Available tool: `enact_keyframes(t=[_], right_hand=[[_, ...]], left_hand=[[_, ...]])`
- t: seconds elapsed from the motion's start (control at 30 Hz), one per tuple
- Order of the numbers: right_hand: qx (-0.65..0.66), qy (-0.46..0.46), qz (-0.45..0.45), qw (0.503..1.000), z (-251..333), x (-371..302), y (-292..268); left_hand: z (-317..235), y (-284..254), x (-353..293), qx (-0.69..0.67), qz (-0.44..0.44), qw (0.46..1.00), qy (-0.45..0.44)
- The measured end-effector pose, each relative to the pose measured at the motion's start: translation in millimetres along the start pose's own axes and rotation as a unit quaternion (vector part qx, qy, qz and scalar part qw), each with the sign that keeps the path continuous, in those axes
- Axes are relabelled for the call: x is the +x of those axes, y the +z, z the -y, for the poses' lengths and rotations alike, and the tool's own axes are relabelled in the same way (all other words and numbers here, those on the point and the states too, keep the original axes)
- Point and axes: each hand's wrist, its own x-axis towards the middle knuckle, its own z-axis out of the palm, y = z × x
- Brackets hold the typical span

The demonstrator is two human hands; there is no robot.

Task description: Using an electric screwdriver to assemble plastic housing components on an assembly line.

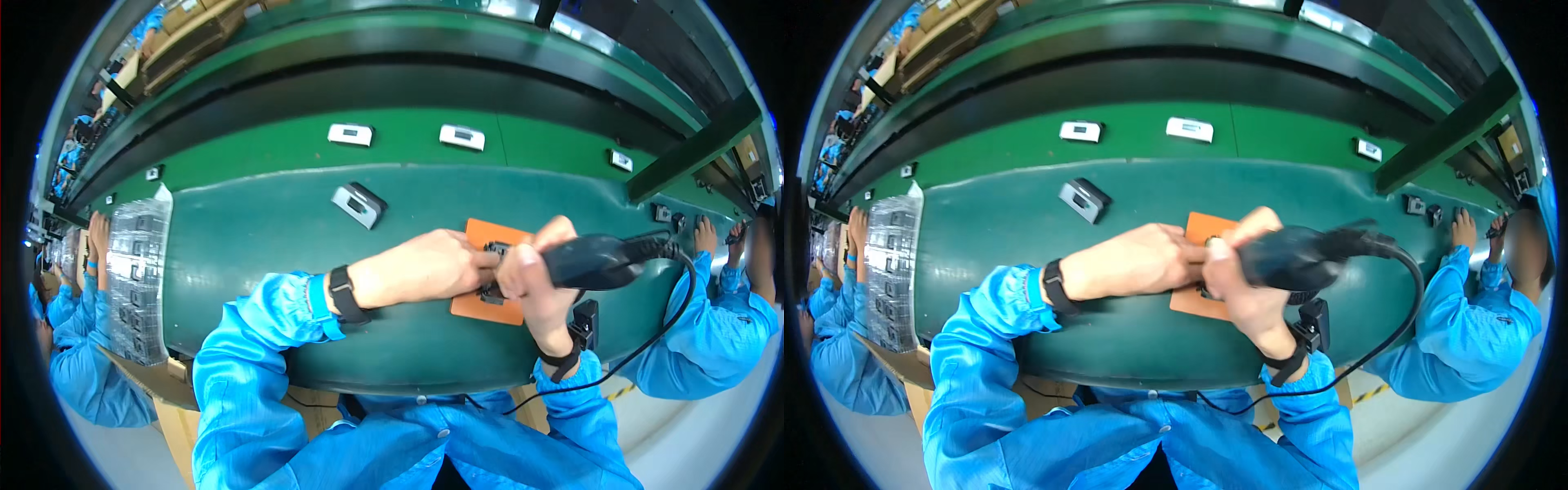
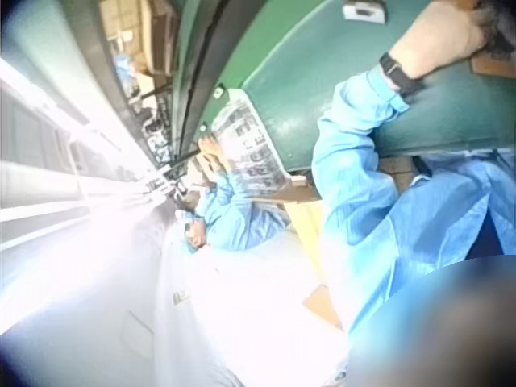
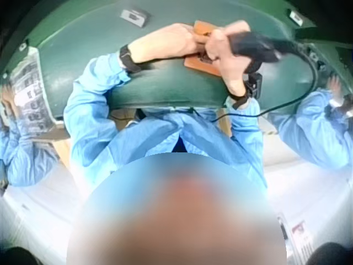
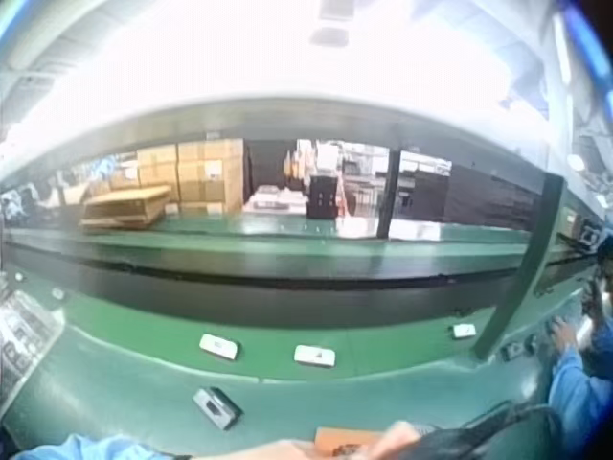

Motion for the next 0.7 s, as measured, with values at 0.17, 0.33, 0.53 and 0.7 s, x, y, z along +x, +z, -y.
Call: enact_keyframes(t=[0.17, 0.33, 0.53, 0.7], right_hand=[[0.146, -0.109, -0.145, 0.973, 82.9, -12.8, -42.0], [0.082, -0.151, -0.222, 0.960, 84.7, -16.7, -87.8], [0.074, -0.151, -0.282, 0.945, 77.7, -26.6, -112.8], [0.114, -0.113, -0.282, 0.946, 57.7, -23.5, -100.6]], left_hand=[[-11.3, -26.6, 1.9, -0.111, -0.139, 0.982, 0.062], [-5.3, -81.4, 14.7, -0.572, -0.133, 0.767, -0.259], [16.6, -88.7, 64.7, -0.465, -0.105, 0.844, -0.244], [103.3, -53.5, 158.5, 0.173, -0.155, 0.971, -0.065]])
